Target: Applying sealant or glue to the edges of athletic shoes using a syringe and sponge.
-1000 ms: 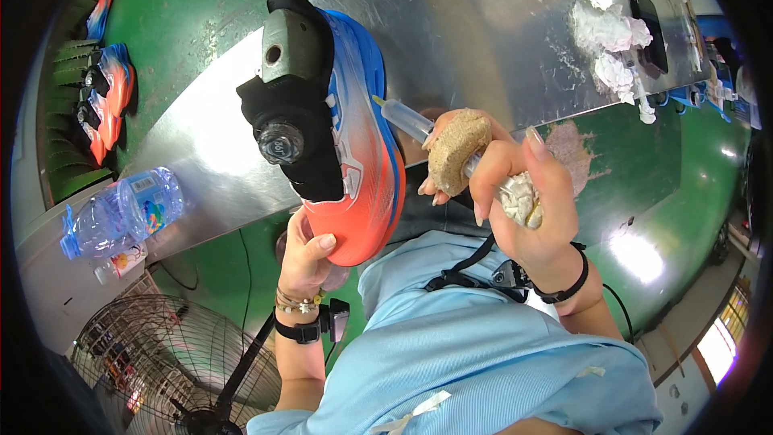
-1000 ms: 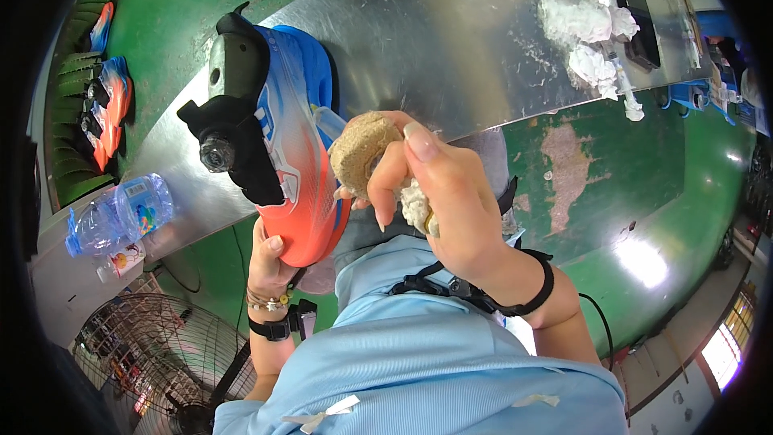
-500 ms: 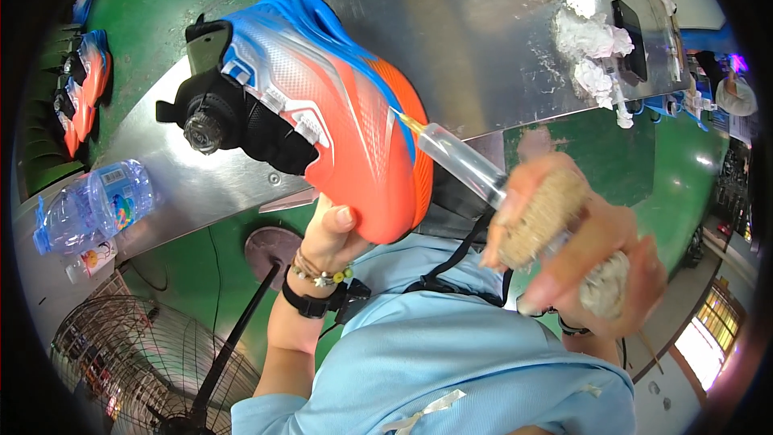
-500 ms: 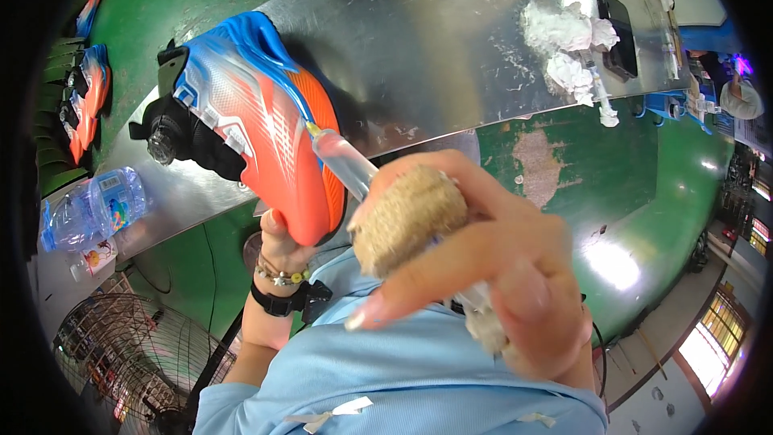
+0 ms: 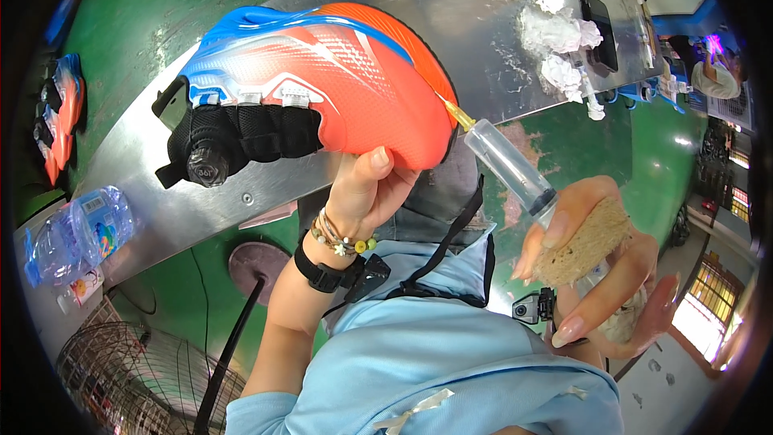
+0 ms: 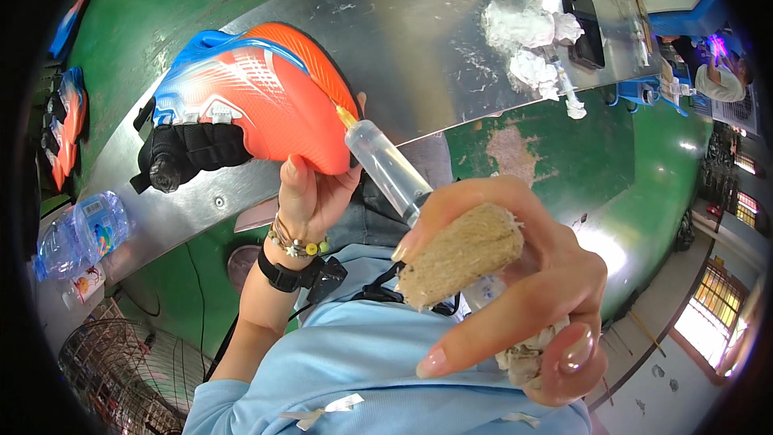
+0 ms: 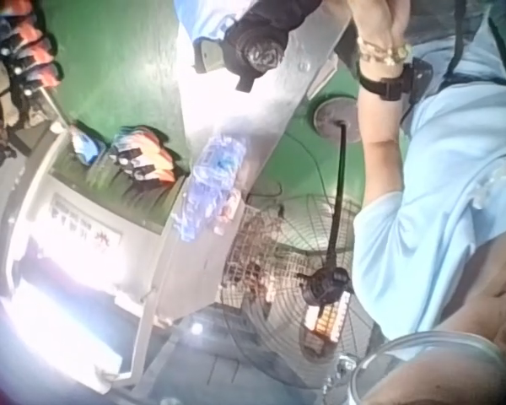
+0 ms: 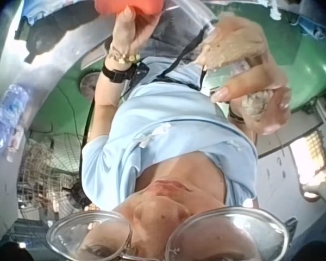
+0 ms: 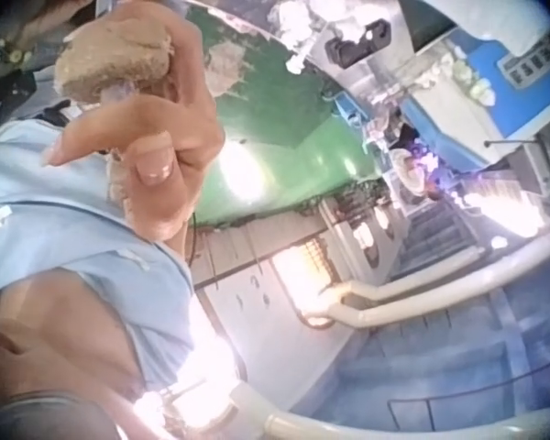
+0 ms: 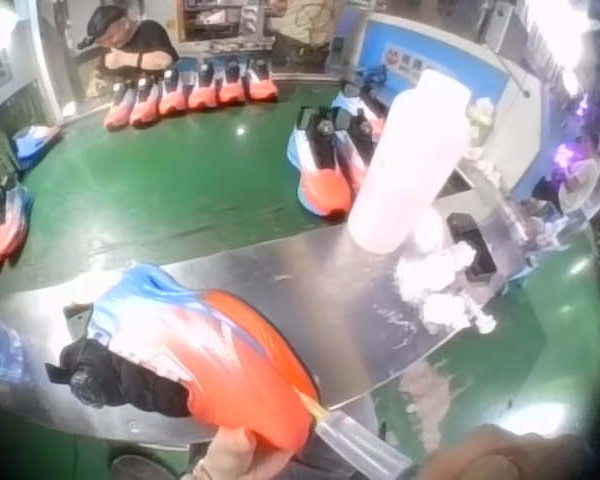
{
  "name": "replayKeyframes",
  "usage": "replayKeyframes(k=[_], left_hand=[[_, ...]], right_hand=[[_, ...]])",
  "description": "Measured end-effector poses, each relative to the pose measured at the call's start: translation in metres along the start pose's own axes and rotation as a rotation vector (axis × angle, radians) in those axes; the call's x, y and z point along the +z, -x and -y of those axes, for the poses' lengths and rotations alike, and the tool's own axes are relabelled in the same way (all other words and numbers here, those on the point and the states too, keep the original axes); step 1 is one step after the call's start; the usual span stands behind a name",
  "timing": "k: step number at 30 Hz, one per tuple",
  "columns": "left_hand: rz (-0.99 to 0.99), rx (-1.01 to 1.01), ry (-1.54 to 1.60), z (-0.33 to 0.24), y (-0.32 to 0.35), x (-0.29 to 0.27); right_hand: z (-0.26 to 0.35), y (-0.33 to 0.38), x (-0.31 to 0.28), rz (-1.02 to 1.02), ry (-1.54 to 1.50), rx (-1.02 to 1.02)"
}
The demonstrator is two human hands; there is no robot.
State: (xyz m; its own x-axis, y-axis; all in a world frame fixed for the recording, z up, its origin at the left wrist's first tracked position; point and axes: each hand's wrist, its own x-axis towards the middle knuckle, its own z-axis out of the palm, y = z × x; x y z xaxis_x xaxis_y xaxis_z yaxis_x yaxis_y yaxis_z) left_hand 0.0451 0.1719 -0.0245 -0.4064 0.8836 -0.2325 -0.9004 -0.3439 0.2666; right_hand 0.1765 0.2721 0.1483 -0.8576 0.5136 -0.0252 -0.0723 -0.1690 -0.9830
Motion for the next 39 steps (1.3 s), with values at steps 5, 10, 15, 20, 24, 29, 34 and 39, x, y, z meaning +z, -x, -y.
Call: replayKeyframes(k=[5,10,15,20,24,29,34,39], left_hand=[[0.052,0.021,0.029,0.002,-0.016,0.002],[0.09,0.045,0.037,0.005,-0.033,0.011],[0.091,0.116,0.009,0.004,-0.045,0.017],[0.108,0.141,0.096,0.005,-0.061,0.037],[-0.053,0.192,0.193,-0.006,-0.055,0.059],[-0.16,0.1,0.211,-0.026,-0.047,0.09],[-0.288,0.013,0.199,-0.038,-0.043,0.102],[-0.294,-0.013,0.168,-0.04,-0.045,0.106]], right_hand=[[0.004,0.001,-0.008,0.022,0.088,-0.034],[-0.001,0.0,0.001,-0.101,0.152,-0.085],[-0.009,-0.005,0.008,-0.108,0.243,-0.103],[-0.006,-0.011,0.008,-0.098,0.297,-0.17],[-0.023,-0.015,0.009,-0.122,0.266,-0.246],[-0.028,-0.015,0.005,-0.057,0.169,-0.26],[-0.037,-0.016,0.004,-0.028,0.148,-0.312],[-0.05,-0.02,-0.001,-0.019,0.252,-0.401]])
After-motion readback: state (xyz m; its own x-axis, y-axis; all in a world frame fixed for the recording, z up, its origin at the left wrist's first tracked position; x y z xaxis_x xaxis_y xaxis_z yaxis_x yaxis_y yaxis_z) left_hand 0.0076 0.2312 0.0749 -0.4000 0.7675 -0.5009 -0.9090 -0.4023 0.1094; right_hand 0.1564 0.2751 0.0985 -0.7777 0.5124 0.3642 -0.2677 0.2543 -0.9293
